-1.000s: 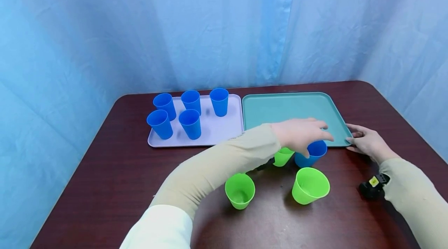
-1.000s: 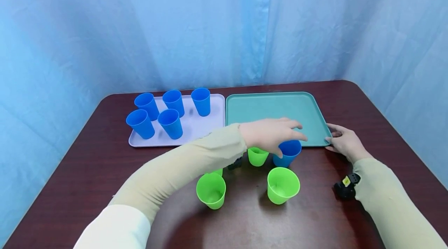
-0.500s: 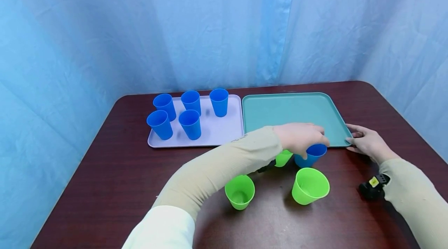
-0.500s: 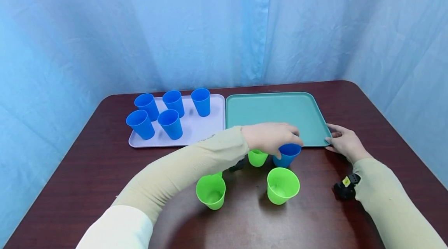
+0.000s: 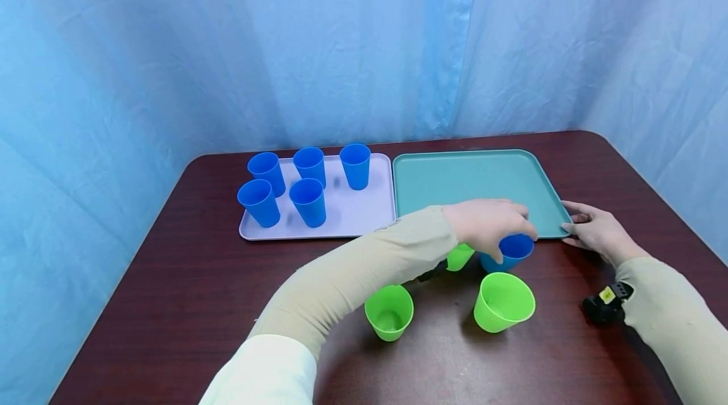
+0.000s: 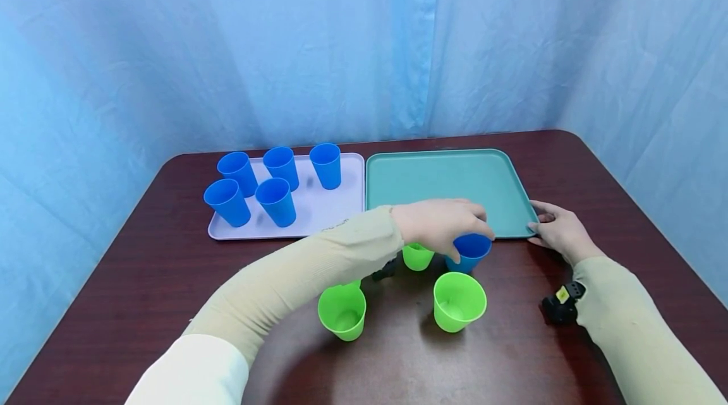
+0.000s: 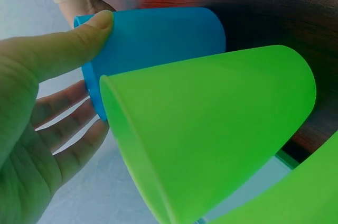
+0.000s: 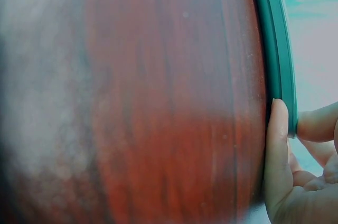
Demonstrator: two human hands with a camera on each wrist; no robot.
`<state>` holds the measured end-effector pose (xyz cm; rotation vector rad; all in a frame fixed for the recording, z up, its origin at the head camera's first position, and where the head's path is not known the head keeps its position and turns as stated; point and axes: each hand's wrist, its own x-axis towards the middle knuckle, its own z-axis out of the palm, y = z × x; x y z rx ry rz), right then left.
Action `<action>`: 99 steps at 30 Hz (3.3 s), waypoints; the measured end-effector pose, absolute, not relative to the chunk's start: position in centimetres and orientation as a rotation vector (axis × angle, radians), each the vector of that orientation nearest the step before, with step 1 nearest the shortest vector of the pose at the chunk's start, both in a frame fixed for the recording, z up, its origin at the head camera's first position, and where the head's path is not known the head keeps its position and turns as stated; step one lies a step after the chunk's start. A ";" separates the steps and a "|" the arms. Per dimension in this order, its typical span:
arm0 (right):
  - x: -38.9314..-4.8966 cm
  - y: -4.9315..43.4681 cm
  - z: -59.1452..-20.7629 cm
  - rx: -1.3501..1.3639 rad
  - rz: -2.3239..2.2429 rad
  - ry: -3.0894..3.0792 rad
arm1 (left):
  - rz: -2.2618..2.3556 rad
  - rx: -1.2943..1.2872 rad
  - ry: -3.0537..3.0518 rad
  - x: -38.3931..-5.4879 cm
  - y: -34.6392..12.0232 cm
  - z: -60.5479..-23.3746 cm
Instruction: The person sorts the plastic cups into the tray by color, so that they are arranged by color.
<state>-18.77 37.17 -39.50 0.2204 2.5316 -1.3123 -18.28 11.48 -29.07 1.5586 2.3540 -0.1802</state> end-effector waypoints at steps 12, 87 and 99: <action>-18.8 37.1 -39.3 0.229 -1.301 2.533 | -0.022 1.631 2.382 -18.6 11.0 -27.5; -18.3 36.1 -39.4 0.206 -1.296 2.557 | 0.420 1.076 2.981 -19.3 -12.6 -29.3; -18.1 35.8 -39.5 0.207 -1.298 2.565 | 0.331 0.916 2.849 -20.7 -11.6 -29.7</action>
